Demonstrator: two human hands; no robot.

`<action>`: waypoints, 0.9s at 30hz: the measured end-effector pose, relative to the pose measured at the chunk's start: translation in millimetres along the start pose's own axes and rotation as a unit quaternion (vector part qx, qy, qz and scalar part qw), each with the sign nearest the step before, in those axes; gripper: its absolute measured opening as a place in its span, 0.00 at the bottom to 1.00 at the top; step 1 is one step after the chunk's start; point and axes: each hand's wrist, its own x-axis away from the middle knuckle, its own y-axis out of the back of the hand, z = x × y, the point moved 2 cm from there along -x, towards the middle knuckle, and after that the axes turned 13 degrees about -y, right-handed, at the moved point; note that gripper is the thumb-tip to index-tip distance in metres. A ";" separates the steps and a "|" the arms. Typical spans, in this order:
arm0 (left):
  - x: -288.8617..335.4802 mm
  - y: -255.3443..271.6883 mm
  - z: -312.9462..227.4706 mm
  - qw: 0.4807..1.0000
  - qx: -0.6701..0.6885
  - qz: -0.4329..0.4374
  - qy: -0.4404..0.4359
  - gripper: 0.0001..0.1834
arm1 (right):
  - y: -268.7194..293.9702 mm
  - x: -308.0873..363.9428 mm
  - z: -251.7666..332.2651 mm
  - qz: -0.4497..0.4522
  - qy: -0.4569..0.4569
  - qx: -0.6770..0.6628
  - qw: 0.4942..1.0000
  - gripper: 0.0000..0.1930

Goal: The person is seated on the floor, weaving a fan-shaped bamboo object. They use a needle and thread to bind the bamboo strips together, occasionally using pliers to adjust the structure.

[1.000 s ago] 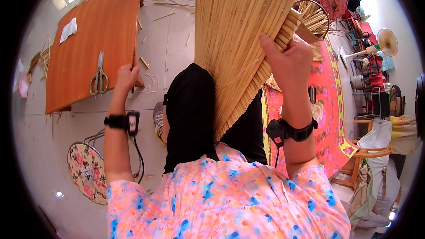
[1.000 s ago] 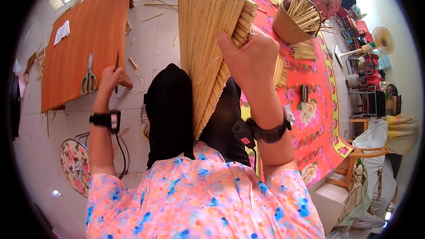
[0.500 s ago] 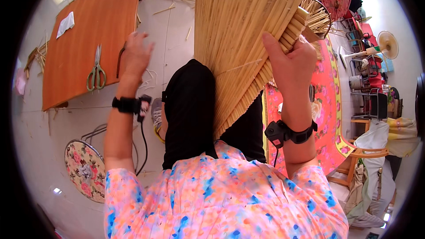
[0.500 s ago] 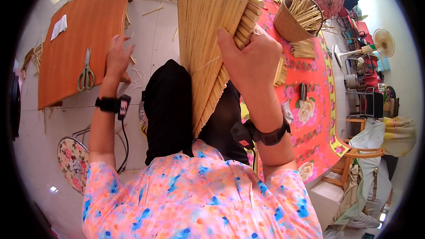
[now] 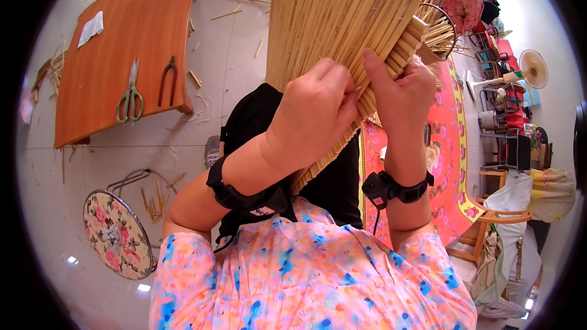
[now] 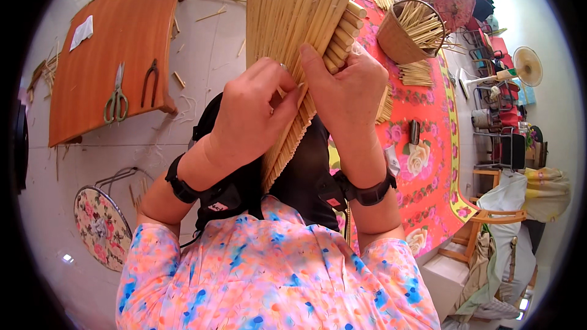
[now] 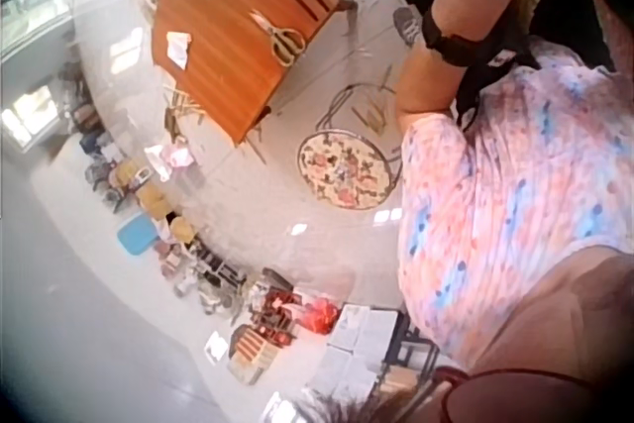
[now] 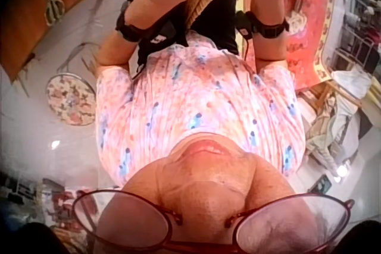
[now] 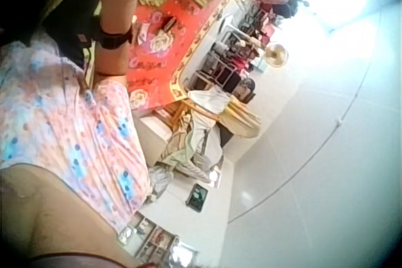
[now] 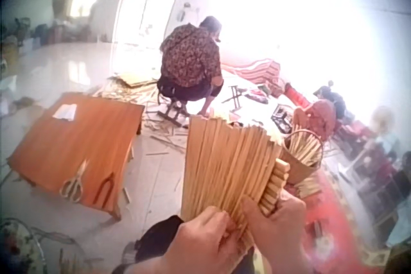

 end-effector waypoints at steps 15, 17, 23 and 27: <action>-24.9 25.2 28.7 0.740 0.569 0.125 0.336 0.09 | 0.1 -0.3 1.0 0.038 -0.039 -0.009 0.998 0.13; -25.0 34.3 33.1 0.685 0.672 0.024 0.281 0.09 | -0.9 -0.4 -4.1 0.022 -0.030 -0.038 0.999 0.13; -33.5 45.7 20.7 0.646 0.740 -0.106 0.152 0.10 | -6.6 8.6 3.5 0.008 -0.026 -0.007 1.000 0.14; -32.3 44.4 26.8 0.634 0.749 -0.118 0.151 0.11 | -6.0 11.5 5.0 -0.006 -0.013 -0.008 1.000 0.15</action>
